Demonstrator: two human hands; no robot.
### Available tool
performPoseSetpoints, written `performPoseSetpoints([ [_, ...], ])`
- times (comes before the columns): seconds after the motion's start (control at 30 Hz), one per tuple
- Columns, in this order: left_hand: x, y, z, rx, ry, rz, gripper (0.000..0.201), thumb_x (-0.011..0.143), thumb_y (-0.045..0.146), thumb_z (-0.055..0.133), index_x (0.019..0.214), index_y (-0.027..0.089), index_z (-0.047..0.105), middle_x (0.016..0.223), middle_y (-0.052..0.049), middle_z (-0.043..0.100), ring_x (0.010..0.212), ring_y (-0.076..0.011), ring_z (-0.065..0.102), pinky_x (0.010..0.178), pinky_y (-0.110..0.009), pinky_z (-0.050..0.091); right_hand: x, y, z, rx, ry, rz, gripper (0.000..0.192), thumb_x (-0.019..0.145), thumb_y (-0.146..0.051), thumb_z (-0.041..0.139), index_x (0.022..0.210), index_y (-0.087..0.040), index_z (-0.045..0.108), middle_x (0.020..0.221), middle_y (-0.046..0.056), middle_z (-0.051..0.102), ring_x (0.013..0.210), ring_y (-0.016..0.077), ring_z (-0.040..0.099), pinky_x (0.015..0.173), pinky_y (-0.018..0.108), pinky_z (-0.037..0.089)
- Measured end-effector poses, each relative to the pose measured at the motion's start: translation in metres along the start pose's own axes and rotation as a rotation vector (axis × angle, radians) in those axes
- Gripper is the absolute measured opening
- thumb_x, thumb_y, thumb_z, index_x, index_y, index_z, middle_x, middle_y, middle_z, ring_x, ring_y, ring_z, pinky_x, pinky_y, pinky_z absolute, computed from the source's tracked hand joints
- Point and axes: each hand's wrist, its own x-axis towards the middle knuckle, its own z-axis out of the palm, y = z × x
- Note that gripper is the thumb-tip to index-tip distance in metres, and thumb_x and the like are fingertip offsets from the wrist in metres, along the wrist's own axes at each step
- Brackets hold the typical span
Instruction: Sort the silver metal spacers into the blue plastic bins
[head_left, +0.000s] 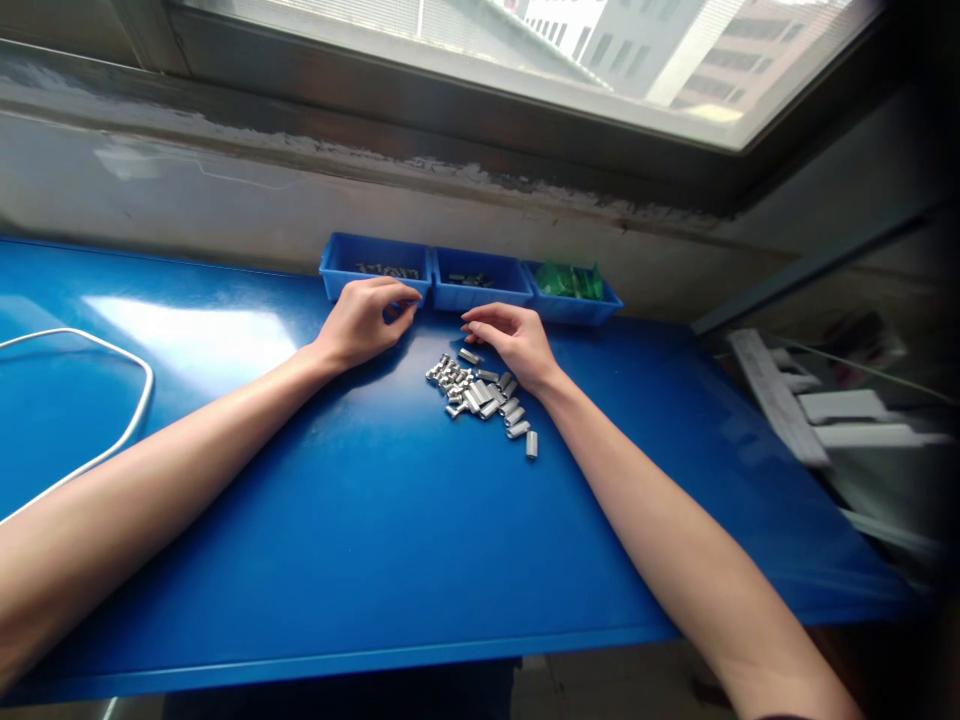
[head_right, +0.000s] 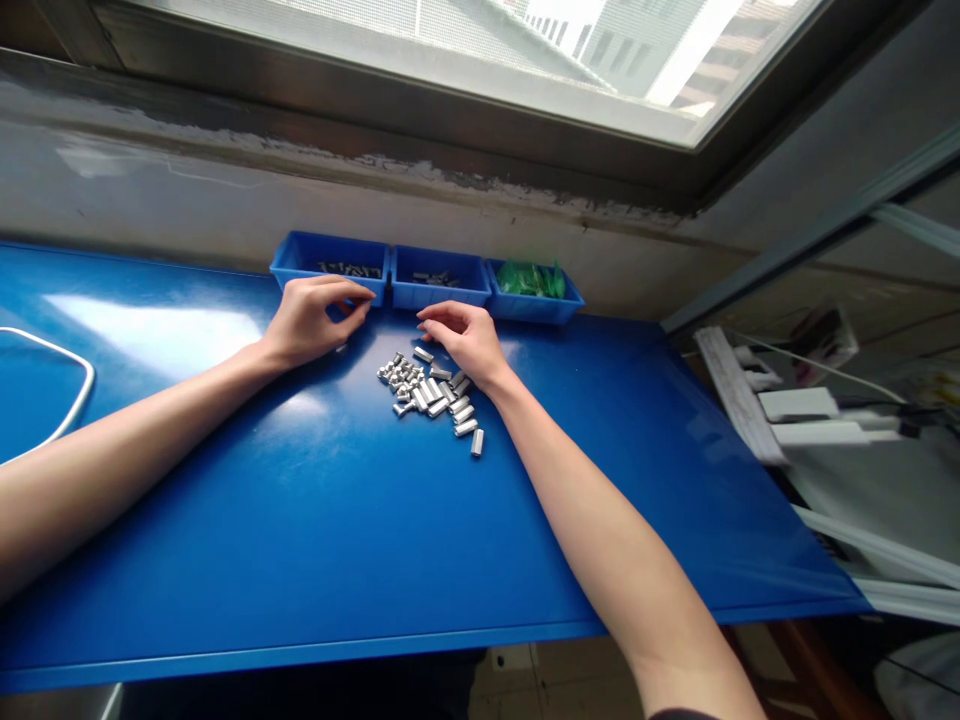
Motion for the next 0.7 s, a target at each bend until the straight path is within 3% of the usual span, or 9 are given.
performPoseSetpoints([
  [0.13, -0.0014, -0.0048, 0.0009, 0.025, -0.037, -0.036, 0.025, 0.092, 0.021, 0.063, 0.105, 0.017, 0.084, 0.103, -0.008, 0.083, 0.084, -0.0212, 0.077, 0.084, -0.032, 0.059, -0.0001, 0.0002, -0.0007, 0.003, -0.002, 0.006, 0.021, 0.078, -0.035, 0.082, 0.093, -0.020, 0.081, 0.089, 0.005, 0.082, 0.077, 0.0204, 0.076, 0.082, 0.036, 0.063],
  [0.4, -0.0011, 0.0042, -0.0012, 0.097, -0.103, -0.040, 0.033, 0.092, 0.022, 0.058, 0.111, 0.016, 0.084, 0.104, -0.010, 0.082, 0.085, -0.0234, 0.075, 0.083, -0.035, 0.057, 0.0005, -0.0007, 0.0005, -0.021, 0.019, 0.006, 0.022, 0.078, -0.035, 0.080, 0.093, -0.020, 0.081, 0.089, 0.005, 0.082, 0.076, 0.0199, 0.075, 0.079, 0.035, 0.063],
  [0.53, 0.0021, 0.0006, -0.0019, -0.091, -0.042, -0.144, 0.030, 0.088, 0.021, 0.058, 0.100, 0.015, 0.084, 0.098, -0.009, 0.083, 0.080, -0.0203, 0.075, 0.079, -0.031, 0.058, 0.0003, -0.0031, 0.0007, -0.062, 0.051, -0.003, 0.017, 0.077, -0.032, 0.078, 0.089, -0.020, 0.082, 0.086, 0.005, 0.081, 0.073, 0.0185, 0.071, 0.071, 0.032, 0.059],
  [0.63, 0.0033, -0.0016, -0.0026, -0.287, -0.148, -0.253, 0.031, 0.088, 0.023, 0.057, 0.099, 0.015, 0.084, 0.090, -0.007, 0.083, 0.077, -0.0190, 0.076, 0.073, -0.027, 0.057, 0.0001, -0.0042, 0.0003, -0.077, 0.051, 0.004, 0.016, 0.076, -0.031, 0.077, 0.088, -0.021, 0.082, 0.084, 0.004, 0.081, 0.071, 0.0184, 0.070, 0.069, 0.031, 0.058],
  [0.7, 0.0029, -0.0001, -0.0029, -0.288, -0.235, -0.256, 0.030, 0.088, 0.024, 0.058, 0.100, 0.016, 0.084, 0.079, -0.004, 0.080, 0.067, -0.0164, 0.071, 0.066, -0.025, 0.053, 0.0000, -0.0043, 0.0000, -0.079, 0.047, 0.011, 0.017, 0.076, -0.032, 0.078, 0.088, -0.021, 0.082, 0.084, 0.004, 0.081, 0.070, 0.0184, 0.069, 0.069, 0.032, 0.058],
])
